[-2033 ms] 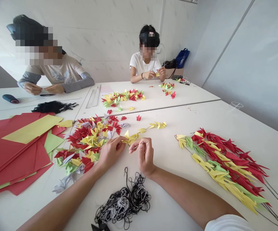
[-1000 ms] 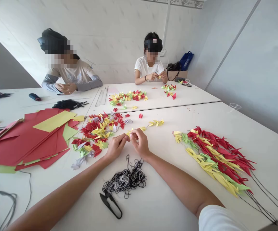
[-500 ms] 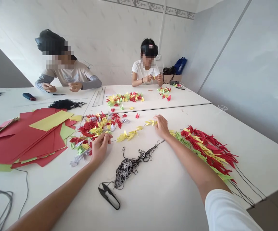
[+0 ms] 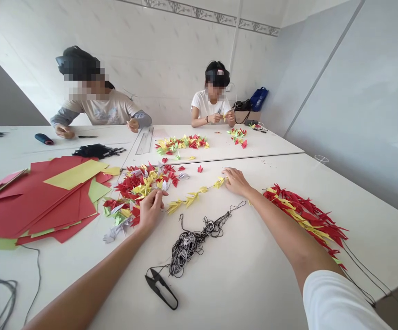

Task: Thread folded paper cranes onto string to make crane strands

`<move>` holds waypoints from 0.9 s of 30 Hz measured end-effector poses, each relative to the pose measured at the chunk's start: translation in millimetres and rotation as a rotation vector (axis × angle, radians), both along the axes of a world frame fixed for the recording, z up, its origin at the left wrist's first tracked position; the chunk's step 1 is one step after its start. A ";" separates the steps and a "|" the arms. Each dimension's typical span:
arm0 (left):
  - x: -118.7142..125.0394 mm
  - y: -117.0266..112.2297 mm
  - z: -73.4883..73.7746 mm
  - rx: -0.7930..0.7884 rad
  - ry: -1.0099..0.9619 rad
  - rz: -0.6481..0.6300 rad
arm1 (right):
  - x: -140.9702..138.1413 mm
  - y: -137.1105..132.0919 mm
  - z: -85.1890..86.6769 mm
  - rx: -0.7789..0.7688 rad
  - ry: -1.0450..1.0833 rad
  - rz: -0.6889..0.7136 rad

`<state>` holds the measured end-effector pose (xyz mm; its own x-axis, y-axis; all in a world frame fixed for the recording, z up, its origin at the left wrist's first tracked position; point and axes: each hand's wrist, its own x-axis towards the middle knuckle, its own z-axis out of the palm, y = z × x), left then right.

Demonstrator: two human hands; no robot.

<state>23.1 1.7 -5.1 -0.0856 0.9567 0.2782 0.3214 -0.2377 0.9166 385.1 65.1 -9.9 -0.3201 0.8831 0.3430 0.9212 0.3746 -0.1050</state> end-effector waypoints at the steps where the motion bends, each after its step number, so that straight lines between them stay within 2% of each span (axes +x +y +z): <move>1: -0.3 0.0 0.2 0.004 0.000 -0.009 | -6.6 -3.4 1.5 0.015 0.001 0.028; 7: -2.0 -1.2 0.1 0.055 0.016 -0.025 | -68.0 -17.9 0.0 -0.023 -0.011 0.393; 11: -3.0 -4.4 1.4 0.088 0.080 -0.045 | -85.8 -10.6 -4.7 -0.084 0.003 0.431; 15: -3.3 -5.5 3.0 0.093 0.090 -0.056 | -69.5 -1.3 -0.2 -0.070 -0.021 0.365; 22: -3.5 -3.9 3.1 0.054 0.074 -0.041 | -4.6 5.5 20.8 -0.037 -0.126 0.168; 27: -2.9 -4.9 4.9 0.056 0.081 -0.033 | 11.8 10.8 18.9 -0.093 -0.172 0.152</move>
<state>20.2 -3.3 -0.3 -0.0292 0.9413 0.3362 0.3854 -0.2997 0.8727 397.0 75.9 9.0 -0.4981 0.8457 0.1915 0.8624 0.5063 0.0076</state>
